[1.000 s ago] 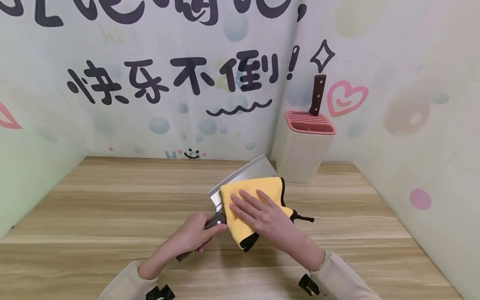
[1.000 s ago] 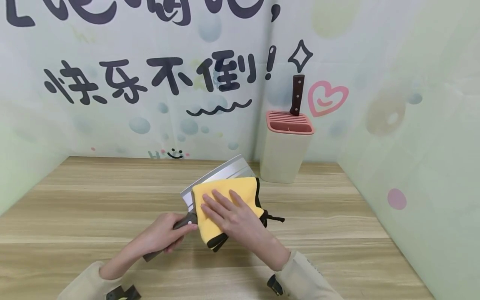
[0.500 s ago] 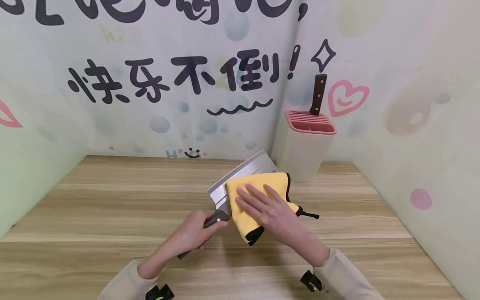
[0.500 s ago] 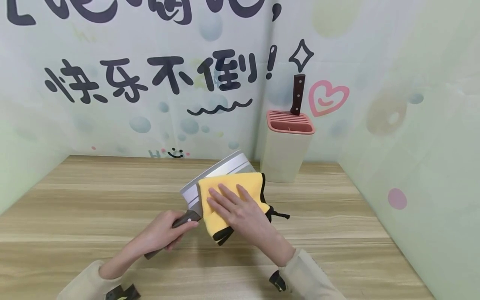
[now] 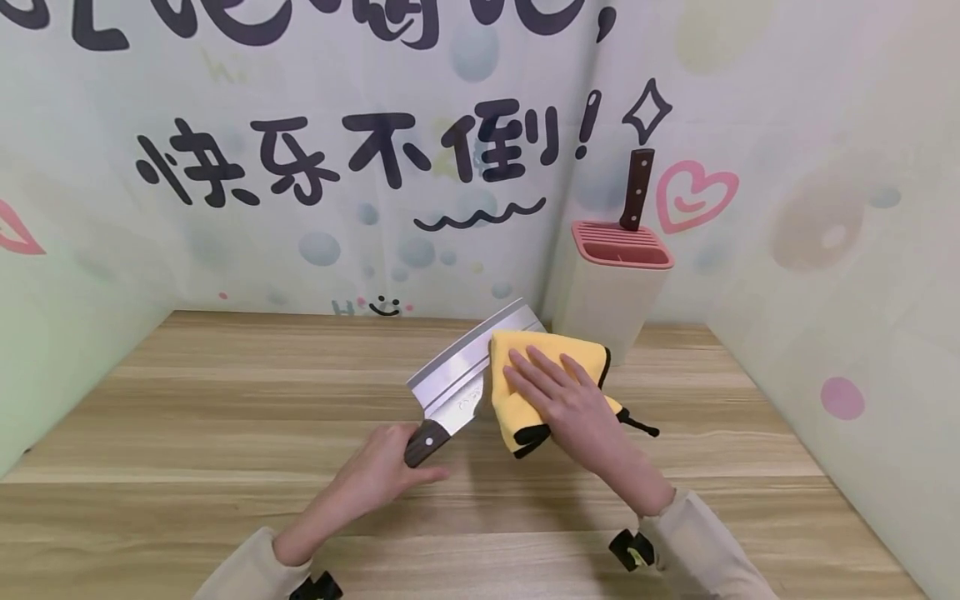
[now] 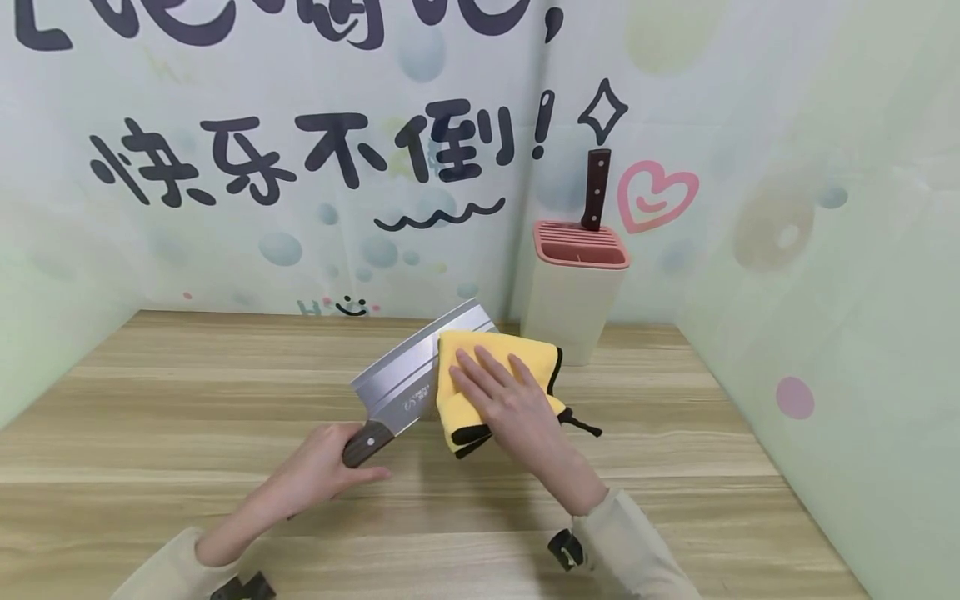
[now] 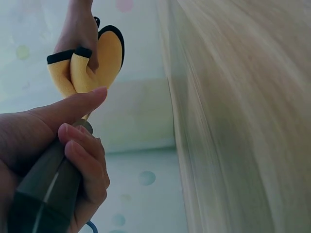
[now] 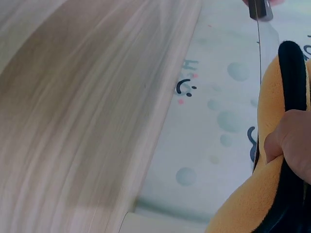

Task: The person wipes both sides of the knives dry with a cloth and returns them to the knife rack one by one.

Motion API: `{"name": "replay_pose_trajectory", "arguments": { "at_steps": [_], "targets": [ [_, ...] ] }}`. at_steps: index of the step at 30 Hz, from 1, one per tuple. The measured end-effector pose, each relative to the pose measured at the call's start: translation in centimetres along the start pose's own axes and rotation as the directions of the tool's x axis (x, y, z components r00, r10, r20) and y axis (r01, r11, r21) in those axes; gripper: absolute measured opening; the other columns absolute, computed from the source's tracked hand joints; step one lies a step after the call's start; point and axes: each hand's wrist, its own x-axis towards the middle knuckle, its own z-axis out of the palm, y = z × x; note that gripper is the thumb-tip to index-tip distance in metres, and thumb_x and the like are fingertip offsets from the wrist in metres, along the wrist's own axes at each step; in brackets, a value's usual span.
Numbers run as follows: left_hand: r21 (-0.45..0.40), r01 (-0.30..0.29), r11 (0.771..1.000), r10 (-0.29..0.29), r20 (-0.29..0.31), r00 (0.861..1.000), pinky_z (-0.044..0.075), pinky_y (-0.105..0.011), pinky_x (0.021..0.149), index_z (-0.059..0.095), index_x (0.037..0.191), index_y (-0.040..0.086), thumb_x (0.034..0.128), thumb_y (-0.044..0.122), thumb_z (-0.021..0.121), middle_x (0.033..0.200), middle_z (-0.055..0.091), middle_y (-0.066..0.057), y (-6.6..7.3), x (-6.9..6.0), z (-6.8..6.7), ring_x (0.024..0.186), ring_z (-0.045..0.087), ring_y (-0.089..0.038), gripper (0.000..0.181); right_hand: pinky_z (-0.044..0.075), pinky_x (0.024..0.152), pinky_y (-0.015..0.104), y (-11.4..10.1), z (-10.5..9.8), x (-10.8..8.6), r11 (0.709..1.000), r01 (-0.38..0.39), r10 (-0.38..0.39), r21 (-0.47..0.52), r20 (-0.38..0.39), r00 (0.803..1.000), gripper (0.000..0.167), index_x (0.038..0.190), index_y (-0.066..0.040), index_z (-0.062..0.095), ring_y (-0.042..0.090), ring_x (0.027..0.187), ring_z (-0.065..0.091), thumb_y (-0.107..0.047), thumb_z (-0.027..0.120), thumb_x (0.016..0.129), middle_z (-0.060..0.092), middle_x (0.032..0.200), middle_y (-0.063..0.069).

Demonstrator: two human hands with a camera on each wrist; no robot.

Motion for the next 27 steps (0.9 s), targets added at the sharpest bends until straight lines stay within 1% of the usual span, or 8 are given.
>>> {"name": "replay_pose_trajectory", "arguments": {
  "at_steps": [2, 6, 11, 14, 17, 19, 23, 27],
  "targets": [
    [0.048, 0.023, 0.999, -0.021, -0.030, 0.999, 0.025, -0.020, 0.040, 0.048, 0.067, 0.011, 0.0634, 0.027, 0.079, 0.057, 0.038, 0.005, 0.0, 0.0, 0.0, 0.049, 0.035, -0.007, 0.036, 0.038, 0.093, 0.047, 0.2, 0.2, -0.1, 1.000, -0.022, 0.022, 0.001, -0.001, 1.000, 0.056, 0.126, -0.008, 0.050, 0.024, 0.122, 0.041, 0.011, 0.057, 0.074, 0.046, 0.132, 0.006],
    [0.100, 0.036, 0.994, -0.031, -0.057, 0.998, 0.028, -0.021, 0.042, 0.051, 0.069, 0.009, 0.0627, 0.021, 0.080, 0.058, 0.043, 0.003, -0.1, 0.0, 0.0, 0.051, 0.038, -0.010, 0.032, 0.040, 0.090, 0.047, 0.6, 0.5, -0.4, 0.998, -0.061, 0.061, 0.002, -0.011, 0.998, 0.059, 0.124, -0.007, 0.051, 0.025, 0.120, 0.043, 0.013, 0.061, 0.070, 0.047, 0.131, 0.007],
    [0.163, -0.009, 0.987, 0.024, -0.092, 0.996, 0.033, -0.023, 0.044, 0.055, 0.077, 0.004, 0.0665, 0.007, 0.074, 0.061, 0.050, 0.000, -0.4, 0.0, 0.0, 0.053, 0.042, -0.012, 0.022, 0.040, 0.089, 0.048, 1.2, 0.6, -0.7, 0.994, -0.104, 0.105, 0.021, -0.024, 0.994, 0.061, 0.124, -0.006, 0.051, 0.026, 0.120, 0.043, 0.013, 0.063, 0.067, 0.048, 0.130, 0.008],
    [0.195, -0.034, 0.980, 0.055, -0.107, 0.993, 0.033, -0.024, 0.044, 0.055, 0.088, 0.001, 0.0661, 0.002, 0.070, 0.063, 0.052, -0.002, -0.6, 0.0, -0.1, 0.054, 0.043, -0.012, 0.027, 0.040, 0.089, 0.049, 1.6, 0.6, -0.8, 0.991, -0.128, 0.129, 0.033, -0.034, 0.991, 0.064, 0.125, -0.006, 0.051, 0.026, 0.120, 0.043, 0.014, 0.063, 0.066, 0.048, 0.129, 0.009],
    [0.208, -0.055, 0.977, 0.080, -0.118, 0.990, 0.031, -0.023, 0.042, 0.054, 0.091, 0.001, 0.0645, -0.001, 0.069, 0.061, 0.050, -0.001, -0.6, -0.1, -0.3, 0.053, 0.042, -0.013, 0.031, 0.040, 0.089, 0.049, 2.0, 0.6, -0.9, 0.988, -0.148, 0.149, 0.040, -0.040, 0.988, 0.065, 0.125, -0.006, 0.050, 0.026, 0.120, 0.043, 0.014, 0.064, 0.065, 0.048, 0.129, 0.009],
    [0.218, -0.070, 0.974, 0.099, -0.128, 0.987, 0.031, -0.023, 0.042, 0.054, 0.088, 0.003, 0.0638, -0.001, 0.069, 0.060, 0.049, 0.000, -0.6, -0.1, -0.4, 0.052, 0.041, -0.012, 0.029, 0.040, 0.089, 0.048, 2.1, 0.5, -1.0, 0.986, -0.160, 0.162, 0.043, -0.038, 0.986, 0.064, 0.125, -0.005, 0.050, 0.026, 0.120, 0.043, 0.014, 0.065, 0.065, 0.048, 0.129, 0.010],
    [0.242, -0.086, 0.966, 0.127, -0.158, 0.979, 0.034, -0.023, 0.043, 0.054, 0.082, 0.004, 0.0630, 0.001, 0.071, 0.060, 0.052, -0.002, -0.7, -0.2, -0.4, 0.052, 0.044, -0.011, 0.025, 0.040, 0.089, 0.048, 2.4, 0.5, -1.1, 0.980, -0.192, 0.193, 0.051, -0.034, 0.981, 0.063, 0.125, -0.005, 0.050, 0.027, 0.120, 0.043, 0.013, 0.065, 0.067, 0.048, 0.129, 0.011],
    [0.253, -0.088, 0.963, 0.140, -0.197, 0.970, 0.039, -0.024, 0.046, 0.058, 0.079, 0.004, 0.0635, 0.003, 0.072, 0.065, 0.058, -0.005, -0.7, -0.2, -0.4, 0.055, 0.049, -0.012, 0.021, 0.041, 0.088, 0.048, 2.6, 0.3, -1.3, 0.972, -0.222, 0.225, 0.071, -0.039, 0.974, 0.068, 0.125, -0.004, 0.049, 0.028, 0.119, 0.044, 0.014, 0.067, 0.063, 0.048, 0.129, 0.012]
  ]
}}
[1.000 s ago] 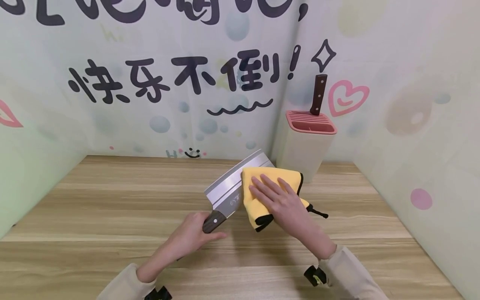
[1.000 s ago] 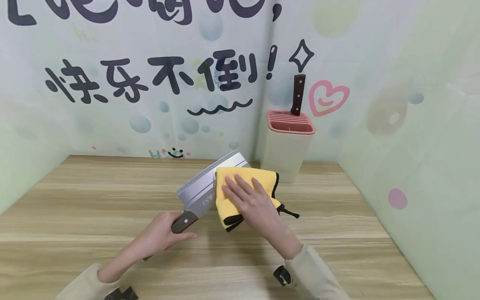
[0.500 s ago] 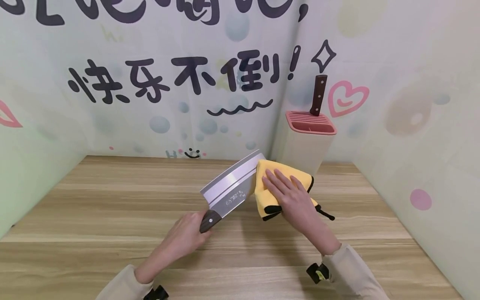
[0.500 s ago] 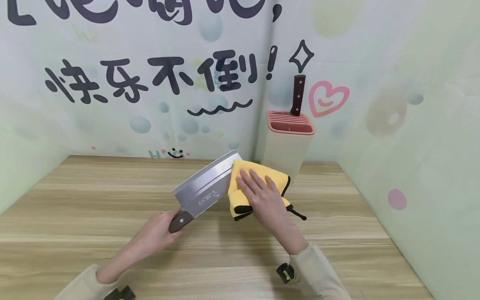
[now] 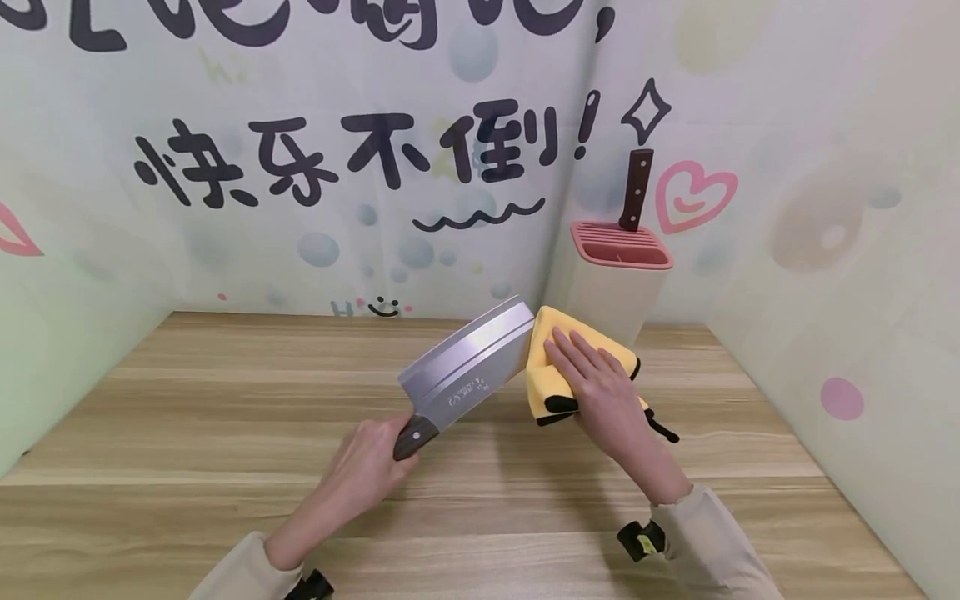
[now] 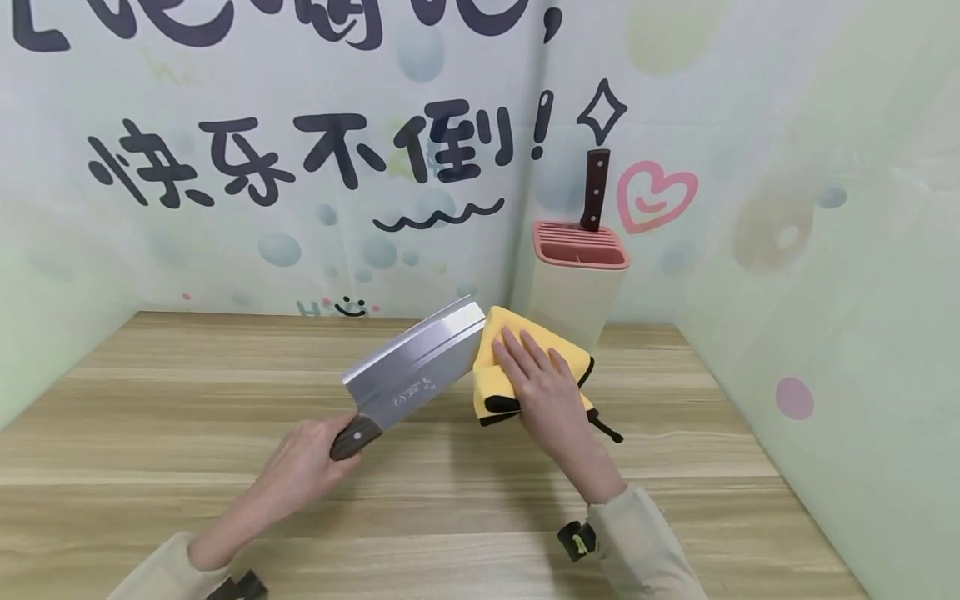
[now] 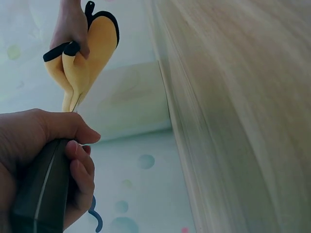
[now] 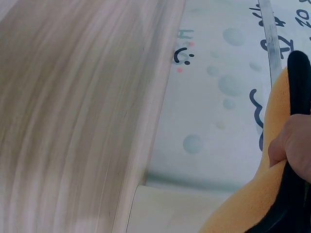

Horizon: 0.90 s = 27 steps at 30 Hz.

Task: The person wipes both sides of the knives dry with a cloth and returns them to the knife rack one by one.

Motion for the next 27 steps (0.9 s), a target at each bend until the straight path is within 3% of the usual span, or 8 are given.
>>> {"name": "replay_pose_trajectory", "arguments": {
  "at_steps": [7, 11, 16, 22, 27],
  "targets": [
    [0.056, -0.034, 0.998, 0.037, -0.044, 0.998, 0.041, -0.025, 0.044, 0.058, 0.088, -0.001, 0.0661, 0.006, 0.073, 0.068, 0.061, -0.011, 0.03, -0.04, 0.09, 0.055, 0.053, -0.014, 0.028, 0.041, 0.087, 0.048, 0.15, -0.06, -0.06, 0.999, -0.044, 0.045, 0.023, -0.017, 0.999, 0.067, 0.126, -0.004, 0.049, 0.029, 0.118, 0.044, 0.009, 0.071, 0.064, 0.047, 0.130, 0.012],
    [0.043, -0.062, 0.997, 0.064, -0.054, 0.996, 0.041, -0.023, 0.043, 0.052, 0.096, -0.002, 0.0673, 0.005, 0.072, 0.070, 0.061, -0.014, 0.05, -0.13, 0.15, 0.054, 0.053, -0.015, 0.036, 0.041, 0.087, 0.048, 0.19, -0.05, -0.13, 0.998, -0.058, 0.059, 0.033, -0.030, 0.998, 0.066, 0.126, -0.003, 0.048, 0.029, 0.118, 0.044, 0.009, 0.070, 0.065, 0.047, 0.130, 0.013],
    [-0.003, -0.083, 0.997, 0.082, -0.058, 0.995, 0.036, -0.018, 0.041, 0.050, 0.091, -0.001, 0.0710, 0.003, 0.068, 0.066, 0.056, -0.009, 0.05, -0.18, 0.23, 0.051, 0.048, -0.012, 0.027, 0.040, 0.086, 0.050, 0.20, -0.25, 0.00, 0.996, -0.072, 0.076, 0.054, -0.077, 0.994, 0.072, 0.125, -0.002, 0.048, 0.030, 0.118, 0.044, 0.014, 0.069, 0.058, 0.046, 0.130, 0.014],
    [-0.134, -0.116, 0.984, 0.107, -0.072, 0.992, 0.033, -0.016, 0.044, 0.052, 0.081, 0.002, 0.0743, 0.003, 0.065, 0.067, 0.045, 0.002, 0.01, -0.09, 0.45, 0.056, 0.040, -0.007, 0.014, 0.040, 0.087, 0.050, 0.06, -0.35, 0.20, 0.993, -0.075, 0.087, 0.090, -0.137, 0.987, 0.074, 0.126, -0.001, 0.047, 0.030, 0.118, 0.044, 0.012, 0.073, 0.058, 0.047, 0.130, 0.014],
    [-0.290, -0.118, 0.950, 0.122, -0.006, 0.993, 0.030, -0.016, 0.041, 0.052, 0.074, 0.004, 0.0801, 0.005, 0.062, 0.062, 0.039, 0.004, 0.20, 0.01, 0.44, 0.051, 0.033, -0.002, 0.012, 0.039, 0.088, 0.050, -0.18, -0.28, 0.57, 0.989, -0.069, 0.094, 0.129, -0.202, 0.975, 0.071, 0.126, -0.001, 0.047, 0.029, 0.118, 0.044, 0.010, 0.073, 0.061, 0.047, 0.129, 0.014]
  ]
}}
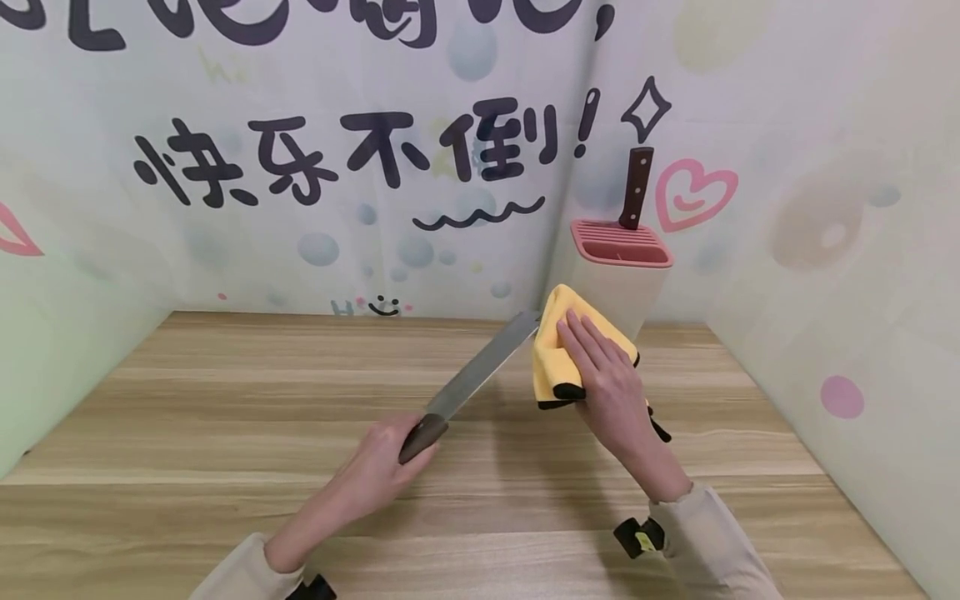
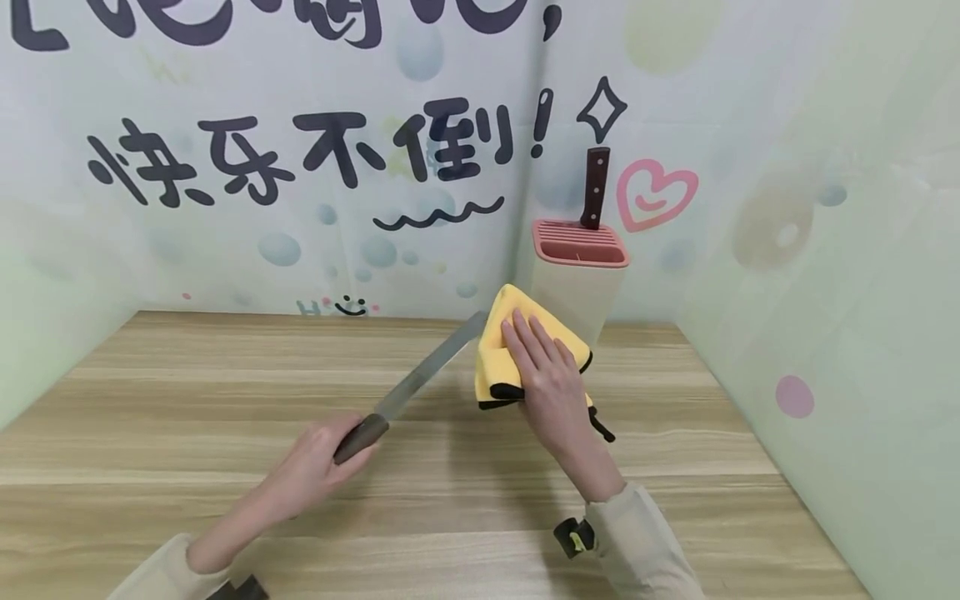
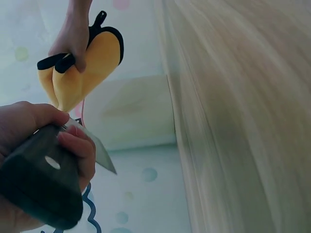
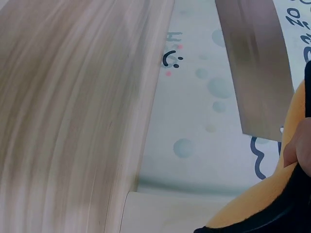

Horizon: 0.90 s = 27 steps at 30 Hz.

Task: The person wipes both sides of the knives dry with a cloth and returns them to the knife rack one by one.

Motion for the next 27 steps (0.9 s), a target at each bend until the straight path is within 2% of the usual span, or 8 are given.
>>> {"name": "replay_pose_trajectory", "arguments": {
  "at_steps": [5, 9, 16, 21, 27],
  "targets": [
    [-0.088, 0.031, 0.996, -0.026, 0.061, 0.998, 0.032, -0.016, 0.038, 0.051, 0.072, 0.005, 0.0857, 0.010, 0.058, 0.056, 0.040, 0.005, 0.2, 0.1, 0.0, 0.045, 0.033, 0.000, 0.016, 0.040, 0.088, 0.049, -0.4, 0.3, 0.3, 1.000, 0.024, -0.024, 0.009, -0.021, 0.999, 0.070, 0.125, -0.001, 0.049, 0.029, 0.117, 0.045, 0.011, 0.073, 0.060, 0.048, 0.128, 0.014],
    [-0.194, 0.083, 0.978, -0.061, 0.116, 0.991, 0.035, -0.017, 0.035, 0.051, 0.073, 0.004, 0.0896, 0.015, 0.054, 0.052, 0.044, 0.006, 0.3, 0.2, 0.0, 0.040, 0.039, 0.000, 0.020, 0.040, 0.088, 0.048, -0.9, 0.6, 0.7, 0.999, 0.044, -0.043, 0.009, -0.019, 0.999, 0.070, 0.124, -0.001, 0.049, 0.029, 0.117, 0.046, 0.011, 0.073, 0.060, 0.049, 0.128, 0.014],
    [-0.385, 0.182, 0.905, -0.125, 0.169, 0.978, 0.041, -0.024, 0.034, 0.051, 0.089, -0.002, 0.0913, 0.023, 0.051, 0.057, 0.052, -0.004, 0.5, 0.6, -0.1, 0.039, 0.046, -0.007, 0.025, 0.040, 0.088, 0.048, -2.1, 1.1, 1.0, 0.994, 0.113, -0.112, -0.015, 0.016, 0.994, 0.066, 0.123, -0.003, 0.051, 0.028, 0.117, 0.046, 0.003, 0.076, 0.062, 0.049, 0.127, 0.013],
    [-0.467, 0.187, 0.864, -0.107, 0.191, 0.976, 0.042, -0.027, 0.034, 0.049, 0.081, -0.002, 0.0926, 0.020, 0.049, 0.055, 0.051, -0.005, 0.6, 0.7, -0.3, 0.037, 0.046, -0.012, 0.025, 0.040, 0.090, 0.047, -3.0, 1.5, 1.0, 0.978, 0.207, -0.206, -0.038, 0.024, 0.978, 0.057, 0.123, -0.005, 0.052, 0.028, 0.117, 0.046, 0.001, 0.070, 0.069, 0.051, 0.126, 0.012],
    [-0.561, 0.219, 0.798, -0.080, 0.262, 0.962, 0.044, -0.027, 0.037, 0.046, 0.083, -0.006, 0.0953, 0.019, 0.043, 0.060, 0.049, -0.006, 0.5, 0.9, -0.5, 0.042, 0.047, -0.009, 0.029, 0.040, 0.092, 0.044, -4.1, 1.9, 0.8, 0.947, 0.314, -0.310, -0.065, 0.061, 0.949, 0.052, 0.124, -0.007, 0.052, 0.025, 0.118, 0.045, 0.007, 0.059, 0.074, 0.049, 0.129, 0.008]
  ]
}}
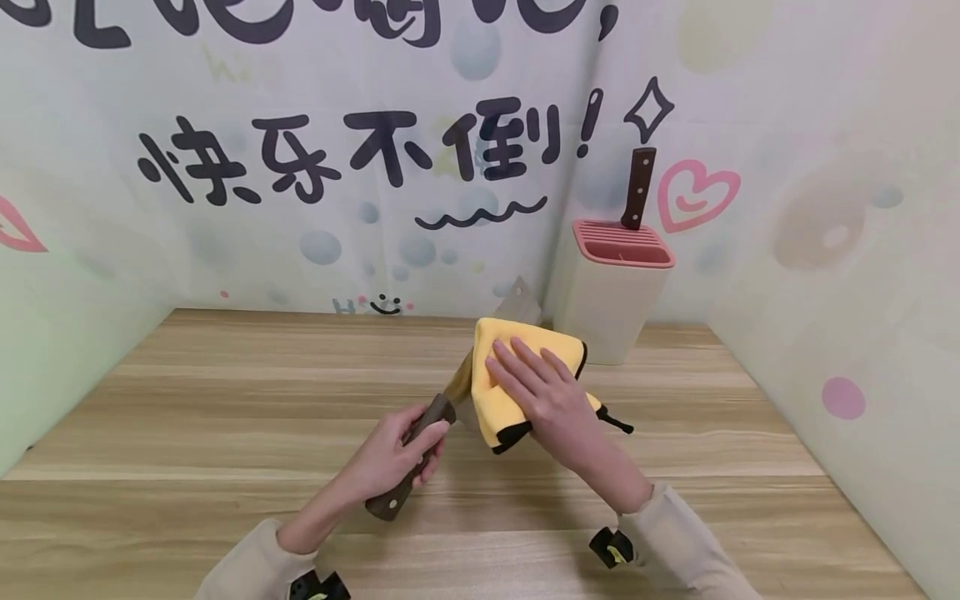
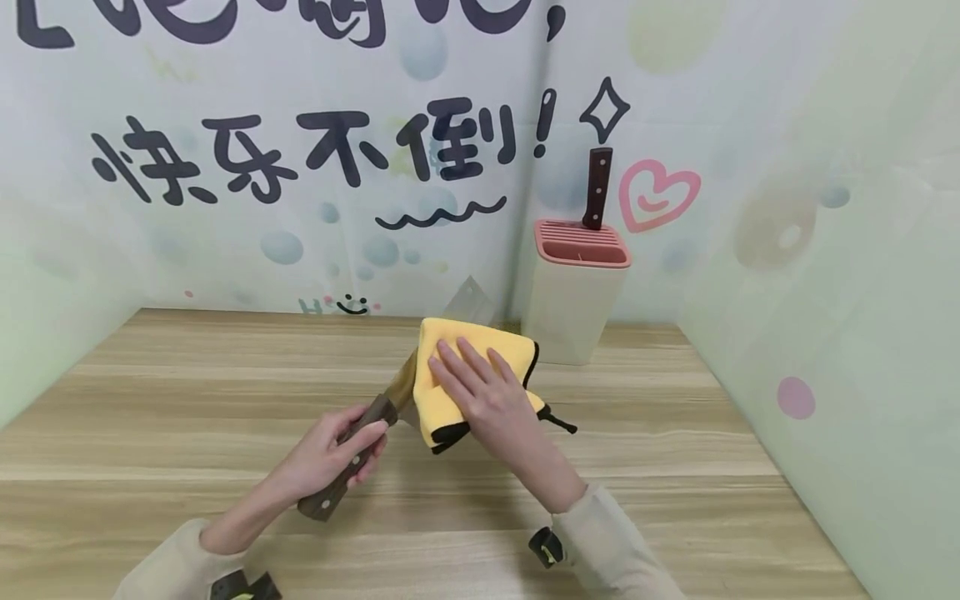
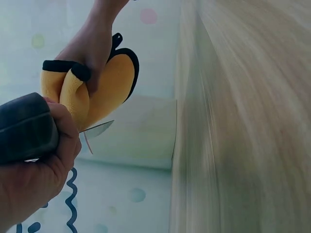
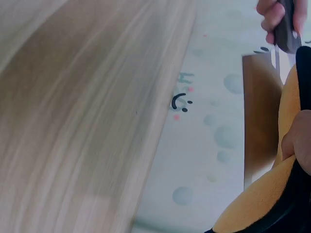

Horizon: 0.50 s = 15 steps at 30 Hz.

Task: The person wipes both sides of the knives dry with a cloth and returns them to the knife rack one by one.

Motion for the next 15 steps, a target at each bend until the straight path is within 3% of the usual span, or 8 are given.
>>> {"name": "replay_pose_trajectory", "arguments": {
  "at_steps": [6, 11, 15],
  "targets": [
    [-0.110, 0.040, 0.993, -0.035, 0.050, 0.998, 0.049, -0.031, 0.045, 0.045, 0.087, -0.010, 0.0954, 0.017, 0.042, 0.069, 0.051, -0.008, -0.2, 0.1, 0.0, 0.050, 0.052, -0.009, 0.029, 0.038, 0.094, 0.042, -1.0, -0.3, 0.3, 0.996, 0.077, -0.075, -0.042, 0.048, 0.996, 0.045, 0.125, -0.009, 0.051, 0.023, 0.121, 0.042, 0.002, 0.051, 0.082, 0.046, 0.132, 0.006],
    [-0.128, 0.054, 0.990, -0.043, 0.088, 0.995, 0.050, -0.027, 0.050, 0.046, 0.090, -0.009, 0.0955, 0.016, 0.042, 0.072, 0.052, -0.007, -0.3, 0.2, -0.1, 0.055, 0.053, -0.009, 0.026, 0.036, 0.097, 0.043, -1.6, -0.8, 0.6, 0.987, 0.140, -0.133, -0.081, 0.088, 0.987, 0.038, 0.126, -0.012, 0.050, 0.023, 0.124, 0.038, -0.002, 0.034, 0.093, 0.044, 0.134, 0.005],
    [-0.143, 0.097, 0.985, -0.079, 0.125, 0.989, 0.049, -0.025, 0.052, 0.046, 0.093, -0.009, 0.0957, 0.016, 0.041, 0.073, 0.051, -0.006, -0.5, 0.3, -0.3, 0.057, 0.052, -0.008, 0.026, 0.035, 0.098, 0.044, -1.7, -1.1, 0.7, 0.978, 0.180, -0.167, -0.103, 0.119, 0.979, 0.040, 0.126, -0.013, 0.050, 0.023, 0.125, 0.037, -0.002, 0.036, 0.090, 0.044, 0.134, 0.004]
  ]
}}
